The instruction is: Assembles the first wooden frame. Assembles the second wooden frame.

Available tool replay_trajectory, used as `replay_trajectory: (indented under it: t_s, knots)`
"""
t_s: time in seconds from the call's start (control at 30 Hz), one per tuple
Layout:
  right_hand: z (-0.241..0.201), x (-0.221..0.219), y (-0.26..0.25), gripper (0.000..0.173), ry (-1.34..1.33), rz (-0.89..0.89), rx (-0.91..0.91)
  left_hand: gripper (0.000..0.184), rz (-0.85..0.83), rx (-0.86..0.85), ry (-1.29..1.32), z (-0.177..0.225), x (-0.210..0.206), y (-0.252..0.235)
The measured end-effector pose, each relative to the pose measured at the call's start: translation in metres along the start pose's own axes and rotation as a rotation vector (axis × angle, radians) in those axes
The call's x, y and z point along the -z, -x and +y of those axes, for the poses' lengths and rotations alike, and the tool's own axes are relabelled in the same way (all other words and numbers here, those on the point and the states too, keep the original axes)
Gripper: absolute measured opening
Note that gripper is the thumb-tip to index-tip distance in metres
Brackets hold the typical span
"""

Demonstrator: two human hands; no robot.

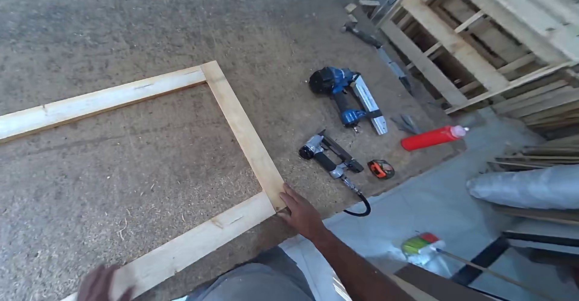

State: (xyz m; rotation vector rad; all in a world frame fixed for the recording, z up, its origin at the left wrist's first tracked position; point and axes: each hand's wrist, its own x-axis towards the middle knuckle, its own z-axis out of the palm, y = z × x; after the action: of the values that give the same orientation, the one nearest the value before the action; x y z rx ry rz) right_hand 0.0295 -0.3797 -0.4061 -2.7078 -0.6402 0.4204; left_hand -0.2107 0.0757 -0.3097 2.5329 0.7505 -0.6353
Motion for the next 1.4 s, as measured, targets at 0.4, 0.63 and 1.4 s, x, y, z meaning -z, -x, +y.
replay_trajectory:
  t_s: [0.4, 0.63, 1.4]
  knots:
    - [0.033, -0.030, -0.007, 0.051, -0.030, 0.236, 0.239, 0.101, -0.002, -0.388, -0.189, 0.258, -0.129, -0.091]
    - [0.040, -0.032, -0.016, 0.050, -0.029, 0.257, 0.329, 0.090, 0.193, -0.431, -0.252, 0.257, -0.143, -0.091]
    - [0.037, -0.020, -0.023, 0.062, 0.013, 0.230, 0.332, 0.110, 0.037, 0.071, -0.315, -0.027, -0.052, -0.037]
